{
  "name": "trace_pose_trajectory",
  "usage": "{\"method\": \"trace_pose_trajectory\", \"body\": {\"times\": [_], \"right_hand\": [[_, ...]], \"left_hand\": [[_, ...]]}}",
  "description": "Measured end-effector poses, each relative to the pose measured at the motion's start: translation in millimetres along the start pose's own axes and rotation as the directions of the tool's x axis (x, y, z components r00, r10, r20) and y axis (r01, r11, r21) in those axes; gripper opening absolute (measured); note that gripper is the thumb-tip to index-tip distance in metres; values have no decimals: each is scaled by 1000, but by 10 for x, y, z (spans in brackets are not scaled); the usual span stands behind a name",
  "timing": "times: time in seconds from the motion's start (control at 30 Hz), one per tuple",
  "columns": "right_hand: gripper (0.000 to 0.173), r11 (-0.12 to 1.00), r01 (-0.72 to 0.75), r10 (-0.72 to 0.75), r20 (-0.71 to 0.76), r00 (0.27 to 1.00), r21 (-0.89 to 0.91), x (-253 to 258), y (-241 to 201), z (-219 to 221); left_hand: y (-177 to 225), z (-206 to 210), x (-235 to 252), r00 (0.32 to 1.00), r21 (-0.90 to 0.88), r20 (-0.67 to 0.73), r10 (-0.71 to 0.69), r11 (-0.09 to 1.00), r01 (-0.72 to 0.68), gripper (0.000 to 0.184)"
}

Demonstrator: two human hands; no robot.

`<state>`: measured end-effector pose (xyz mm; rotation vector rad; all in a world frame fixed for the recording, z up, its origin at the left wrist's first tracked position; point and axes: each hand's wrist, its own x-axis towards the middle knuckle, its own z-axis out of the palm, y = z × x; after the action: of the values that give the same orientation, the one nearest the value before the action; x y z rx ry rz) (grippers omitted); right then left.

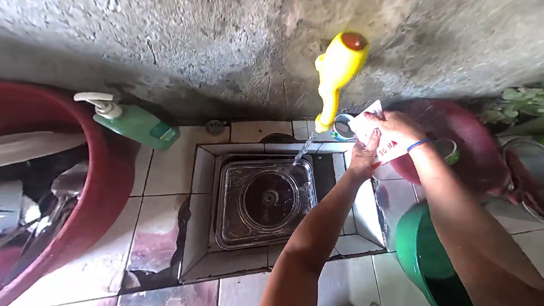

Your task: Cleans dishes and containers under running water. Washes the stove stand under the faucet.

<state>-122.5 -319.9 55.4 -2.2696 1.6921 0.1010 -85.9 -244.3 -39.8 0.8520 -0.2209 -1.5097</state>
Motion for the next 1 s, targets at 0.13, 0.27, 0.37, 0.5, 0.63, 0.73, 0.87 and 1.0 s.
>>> {"method": "trace_pose_trajectory", "body": {"times": [0.13,0.27,0.37,0.5,0.63,0.73,0.87,1.0], "right_hand": [[75,990,-30,36,42,998,-137,197,-183,-70],[66,989,-11,18,41,999,-145,328,-158,-25],[54,998,-27,26,-12,1000,-54,301,-58,74],[51,1000,-26,26,-73,997,1,259,65,232],[52,1000,3,-1,-119,993,24,242,134,296],[50,998,49,-43,-163,986,35,233,170,321],[39,999,44,-41,-171,984,12,213,136,356],[39,998,49,-41,-216,976,30,138,119,394]], "left_hand": [[74,22,177,1000,-78,-17,-20,997,19,43],[97,-11,229,998,-86,-34,-51,995,48,40],[86,-73,226,998,-41,-24,-57,998,56,37],[54,-102,207,996,-1,-70,-59,998,59,35],[19,-105,236,997,24,-77,-12,1000,14,36],[-5,-120,280,998,38,-53,19,999,-17,33],[42,-129,295,995,-7,-47,-86,996,86,32],[37,-170,319,994,-19,-37,-108,994,107,42]]}}
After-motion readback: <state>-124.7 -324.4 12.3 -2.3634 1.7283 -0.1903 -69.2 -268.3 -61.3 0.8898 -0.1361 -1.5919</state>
